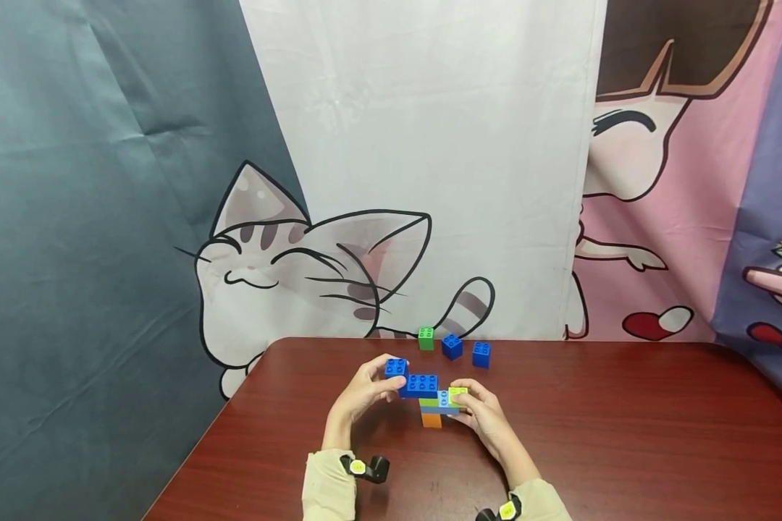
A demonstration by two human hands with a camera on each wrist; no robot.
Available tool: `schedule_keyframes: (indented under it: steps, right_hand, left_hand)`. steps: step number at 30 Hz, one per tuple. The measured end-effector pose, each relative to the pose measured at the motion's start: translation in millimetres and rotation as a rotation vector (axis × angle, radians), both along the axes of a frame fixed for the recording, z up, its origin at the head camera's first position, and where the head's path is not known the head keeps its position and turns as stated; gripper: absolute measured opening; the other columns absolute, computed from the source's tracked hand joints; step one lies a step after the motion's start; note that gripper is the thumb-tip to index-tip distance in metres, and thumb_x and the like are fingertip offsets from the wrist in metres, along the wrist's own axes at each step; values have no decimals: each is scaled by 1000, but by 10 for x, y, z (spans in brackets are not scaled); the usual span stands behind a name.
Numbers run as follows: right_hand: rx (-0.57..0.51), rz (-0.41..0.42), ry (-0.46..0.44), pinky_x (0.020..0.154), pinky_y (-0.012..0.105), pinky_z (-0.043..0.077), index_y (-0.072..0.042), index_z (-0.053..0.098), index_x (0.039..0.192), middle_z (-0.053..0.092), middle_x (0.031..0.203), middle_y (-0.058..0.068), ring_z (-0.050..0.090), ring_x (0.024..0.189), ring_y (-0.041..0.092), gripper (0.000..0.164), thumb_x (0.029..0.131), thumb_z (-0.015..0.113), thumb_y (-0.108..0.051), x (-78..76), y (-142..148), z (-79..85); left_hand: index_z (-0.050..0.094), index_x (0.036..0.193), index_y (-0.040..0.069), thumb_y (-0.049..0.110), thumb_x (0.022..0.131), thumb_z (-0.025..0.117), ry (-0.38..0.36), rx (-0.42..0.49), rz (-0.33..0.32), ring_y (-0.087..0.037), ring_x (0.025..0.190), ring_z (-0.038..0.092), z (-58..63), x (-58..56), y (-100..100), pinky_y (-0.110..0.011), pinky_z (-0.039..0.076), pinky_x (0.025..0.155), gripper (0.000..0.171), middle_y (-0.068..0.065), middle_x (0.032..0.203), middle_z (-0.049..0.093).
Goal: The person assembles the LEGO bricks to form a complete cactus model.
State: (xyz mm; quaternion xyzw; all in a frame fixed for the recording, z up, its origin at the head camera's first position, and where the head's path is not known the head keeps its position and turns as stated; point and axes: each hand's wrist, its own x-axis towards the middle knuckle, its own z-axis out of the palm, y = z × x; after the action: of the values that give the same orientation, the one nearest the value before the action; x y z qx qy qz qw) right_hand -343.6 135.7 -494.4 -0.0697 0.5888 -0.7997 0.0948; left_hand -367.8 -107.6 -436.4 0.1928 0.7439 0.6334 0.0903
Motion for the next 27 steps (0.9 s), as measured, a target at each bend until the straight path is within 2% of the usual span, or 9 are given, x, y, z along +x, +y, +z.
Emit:
schedule_keyframes:
  steps: [4,7,12,14,18,21,27]
  right_hand:
    - [24,-18,-12,79,24,56,-16,60,107,57,100,-1,64,88,10,17,93,54,-9,11,-1,-9]
    - [34,-18,-2,79,25,57,-18,60,107,58,99,-2,64,86,9,17,94,54,-9,9,7,-12]
    - [67,14,14,82,24,56,-18,60,113,59,102,-6,64,89,7,17,97,55,-16,20,24,-13]
    - [94,17,-9,83,24,55,-15,59,118,59,104,-8,64,92,6,21,98,54,-21,37,17,-16]
    - [128,-33,-63,84,24,54,-3,52,129,59,107,-9,62,94,5,39,100,51,-29,40,-13,-14]
    - [133,-58,-60,84,23,54,3,47,134,59,113,-6,61,96,5,48,102,48,-33,-47,-29,4]
    - [147,-31,-38,85,20,53,4,41,139,63,122,0,63,105,7,53,103,45,-34,-328,-32,62]
  left_hand:
    - [58,121,4,21,92,67,9,-13,2,-24,80,57,-14,1,0,-25,47,67,34,1,95,62]
    - [59,121,3,21,92,67,4,-13,4,-26,79,57,-23,-6,2,-26,48,67,35,3,91,62]
    - [58,123,1,19,92,67,4,-1,22,-24,74,55,-33,8,-11,-27,47,67,37,4,89,61]
    - [58,123,1,19,92,67,1,-10,23,-23,75,55,-42,24,-33,-26,47,67,36,4,89,61]
    - [58,122,1,20,92,67,-1,-27,10,-25,77,56,-50,32,-72,-27,48,67,36,4,89,61]
    - [59,122,2,20,92,67,10,-15,20,-25,75,55,-42,6,-96,-29,48,67,36,4,88,61]
    - [59,123,3,19,92,67,5,-8,35,-21,73,55,-24,-24,-162,-27,48,66,36,5,87,61]
